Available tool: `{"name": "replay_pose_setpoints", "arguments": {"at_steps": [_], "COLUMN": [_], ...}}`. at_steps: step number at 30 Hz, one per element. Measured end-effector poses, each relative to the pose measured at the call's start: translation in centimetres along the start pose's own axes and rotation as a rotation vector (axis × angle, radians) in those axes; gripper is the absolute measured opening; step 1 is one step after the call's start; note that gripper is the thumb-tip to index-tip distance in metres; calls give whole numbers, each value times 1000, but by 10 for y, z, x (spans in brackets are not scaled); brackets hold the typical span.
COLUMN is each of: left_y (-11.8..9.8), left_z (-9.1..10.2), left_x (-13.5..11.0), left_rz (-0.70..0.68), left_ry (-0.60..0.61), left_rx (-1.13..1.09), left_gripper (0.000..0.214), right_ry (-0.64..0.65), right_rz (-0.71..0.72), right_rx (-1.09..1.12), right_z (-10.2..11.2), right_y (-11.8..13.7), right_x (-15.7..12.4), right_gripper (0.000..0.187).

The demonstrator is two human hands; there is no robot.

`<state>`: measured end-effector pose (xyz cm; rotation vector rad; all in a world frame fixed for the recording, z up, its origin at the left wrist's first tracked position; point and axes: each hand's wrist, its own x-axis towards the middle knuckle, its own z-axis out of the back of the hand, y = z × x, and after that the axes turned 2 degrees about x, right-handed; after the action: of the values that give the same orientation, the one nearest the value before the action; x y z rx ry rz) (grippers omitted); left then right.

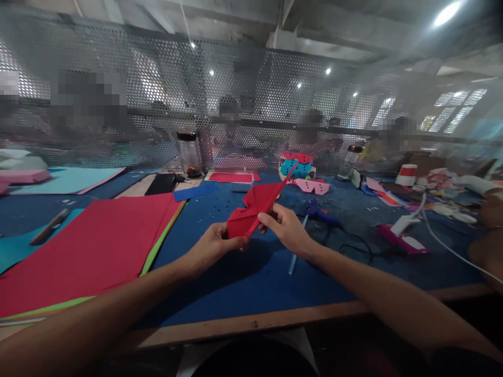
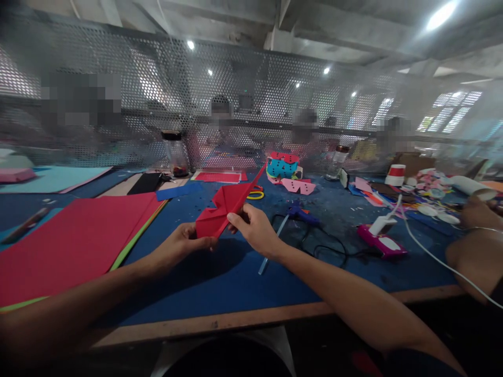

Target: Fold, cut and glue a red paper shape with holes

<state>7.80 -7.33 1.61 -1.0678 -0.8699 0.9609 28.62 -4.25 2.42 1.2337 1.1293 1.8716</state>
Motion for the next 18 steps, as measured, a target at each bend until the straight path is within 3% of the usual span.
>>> {"name": "replay_pose_setpoints", "arguments": {"at_steps": [8,18], "left_y": [1,-9], "left_z": [-1,3], "left_x": [1,-2], "left_rz": [24,20], "left_ry": [-14,-79], "left_rx": [18,-5], "left_gripper": [29,25], "right_ry": [20,-3], "right_rz": [-3,-36], "right_rx": [9,-33], "right_z": [-2,-1], "right_y": [-4,1], "right_x": [-1,0], "right_gripper": [27,29]}}
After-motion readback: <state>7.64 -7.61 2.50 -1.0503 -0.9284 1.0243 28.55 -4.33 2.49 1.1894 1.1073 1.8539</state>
